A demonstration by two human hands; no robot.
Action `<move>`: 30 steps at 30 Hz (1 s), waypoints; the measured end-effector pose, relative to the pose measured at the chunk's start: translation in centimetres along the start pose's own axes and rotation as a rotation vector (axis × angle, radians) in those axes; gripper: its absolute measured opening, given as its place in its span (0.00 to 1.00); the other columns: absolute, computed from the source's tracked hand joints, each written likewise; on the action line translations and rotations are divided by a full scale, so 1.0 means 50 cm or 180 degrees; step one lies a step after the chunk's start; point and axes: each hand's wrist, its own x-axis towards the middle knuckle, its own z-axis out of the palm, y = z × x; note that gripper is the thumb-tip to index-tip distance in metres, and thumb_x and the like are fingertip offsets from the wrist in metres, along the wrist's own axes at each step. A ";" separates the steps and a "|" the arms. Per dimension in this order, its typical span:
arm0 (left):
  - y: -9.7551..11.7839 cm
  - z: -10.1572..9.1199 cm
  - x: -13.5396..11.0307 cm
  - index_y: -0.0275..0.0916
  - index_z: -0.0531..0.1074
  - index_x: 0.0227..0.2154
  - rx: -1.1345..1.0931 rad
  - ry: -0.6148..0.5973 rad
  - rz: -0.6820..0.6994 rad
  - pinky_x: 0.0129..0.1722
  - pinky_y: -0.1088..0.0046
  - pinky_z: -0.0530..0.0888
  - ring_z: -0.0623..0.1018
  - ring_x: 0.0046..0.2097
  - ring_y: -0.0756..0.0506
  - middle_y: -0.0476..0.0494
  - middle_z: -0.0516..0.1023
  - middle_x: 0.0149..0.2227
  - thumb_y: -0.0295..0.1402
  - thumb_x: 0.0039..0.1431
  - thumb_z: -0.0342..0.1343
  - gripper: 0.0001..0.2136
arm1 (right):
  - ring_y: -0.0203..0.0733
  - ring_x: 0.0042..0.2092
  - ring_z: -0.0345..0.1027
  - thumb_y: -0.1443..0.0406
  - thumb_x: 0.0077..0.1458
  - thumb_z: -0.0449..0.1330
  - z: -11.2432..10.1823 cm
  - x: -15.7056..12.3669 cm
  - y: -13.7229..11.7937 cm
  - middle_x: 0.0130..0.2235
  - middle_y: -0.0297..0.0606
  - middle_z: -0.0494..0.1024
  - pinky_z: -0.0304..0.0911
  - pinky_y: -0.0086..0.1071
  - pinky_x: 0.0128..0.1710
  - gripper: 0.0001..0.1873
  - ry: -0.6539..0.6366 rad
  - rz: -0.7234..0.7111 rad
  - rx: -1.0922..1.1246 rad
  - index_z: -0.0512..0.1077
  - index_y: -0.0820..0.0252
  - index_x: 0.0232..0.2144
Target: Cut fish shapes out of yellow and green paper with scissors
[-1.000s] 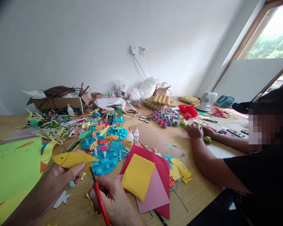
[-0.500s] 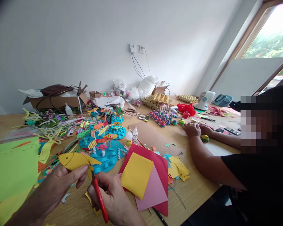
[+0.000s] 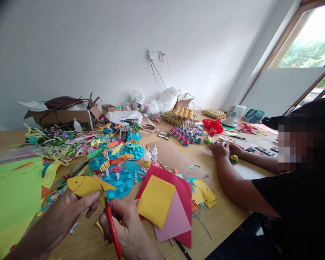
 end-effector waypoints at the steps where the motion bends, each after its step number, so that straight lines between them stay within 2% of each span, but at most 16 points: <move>1: 0.000 0.000 0.000 0.42 0.60 0.15 -0.0014 -0.0015 -0.0003 0.23 0.76 0.64 0.65 0.22 0.50 0.54 0.62 0.17 0.37 0.53 0.49 0.14 | 0.28 0.17 0.51 0.47 0.52 0.55 0.000 0.000 -0.001 0.14 0.28 0.59 0.50 0.21 0.16 0.26 0.0009 -0.0043 0.0003 0.59 0.59 0.16; 4: -0.001 0.000 -0.002 0.42 0.60 0.16 -0.0029 -0.0057 -0.0037 0.23 0.77 0.64 0.64 0.22 0.50 0.54 0.62 0.17 0.37 0.53 0.49 0.13 | 0.28 0.17 0.50 0.52 0.53 0.55 0.001 -0.001 -0.004 0.14 0.27 0.57 0.49 0.22 0.16 0.23 0.0033 -0.0202 0.0003 0.57 0.59 0.14; 9: -0.008 -0.002 0.001 0.42 0.60 0.15 -0.0016 -0.0110 -0.0130 0.23 0.76 0.64 0.64 0.22 0.50 0.54 0.62 0.17 0.38 0.53 0.49 0.14 | 0.29 0.16 0.49 0.57 0.53 0.54 0.001 -0.003 -0.004 0.14 0.27 0.57 0.47 0.22 0.15 0.18 0.0060 -0.0258 -0.0083 0.60 0.60 0.16; 15: -0.011 -0.004 0.002 0.42 0.60 0.16 -0.0065 -0.0148 -0.0141 0.24 0.76 0.64 0.65 0.23 0.50 0.54 0.63 0.18 0.38 0.53 0.49 0.13 | 0.29 0.16 0.48 0.57 0.53 0.53 0.001 -0.001 0.005 0.14 0.27 0.57 0.46 0.23 0.16 0.19 0.0079 -0.0316 -0.0119 0.59 0.59 0.16; 23: -0.023 -0.009 0.004 0.42 0.60 0.16 -0.0012 -0.0246 -0.0180 0.24 0.75 0.63 0.64 0.23 0.50 0.54 0.62 0.18 0.39 0.53 0.49 0.13 | 0.28 0.19 0.42 0.53 0.57 0.52 -0.007 -0.006 0.025 0.16 0.24 0.49 0.41 0.24 0.17 0.23 0.0092 -0.0491 -0.0455 0.55 0.58 0.16; 27: -0.027 -0.013 0.004 0.42 0.60 0.17 -0.0020 -0.0279 -0.0180 0.24 0.76 0.63 0.64 0.23 0.50 0.54 0.62 0.18 0.41 0.54 0.49 0.14 | 0.28 0.19 0.41 0.56 0.56 0.53 -0.007 -0.008 0.022 0.16 0.24 0.48 0.40 0.24 0.17 0.22 0.0130 -0.0417 -0.0471 0.55 0.58 0.16; 30: -0.024 -0.011 0.006 0.42 0.60 0.18 -0.0024 -0.0212 -0.0148 0.24 0.75 0.63 0.64 0.23 0.50 0.54 0.62 0.19 0.41 0.54 0.48 0.14 | 0.28 0.18 0.44 0.59 0.54 0.54 -0.004 -0.007 0.013 0.15 0.24 0.50 0.42 0.24 0.17 0.20 0.0139 -0.0349 -0.0429 0.56 0.59 0.15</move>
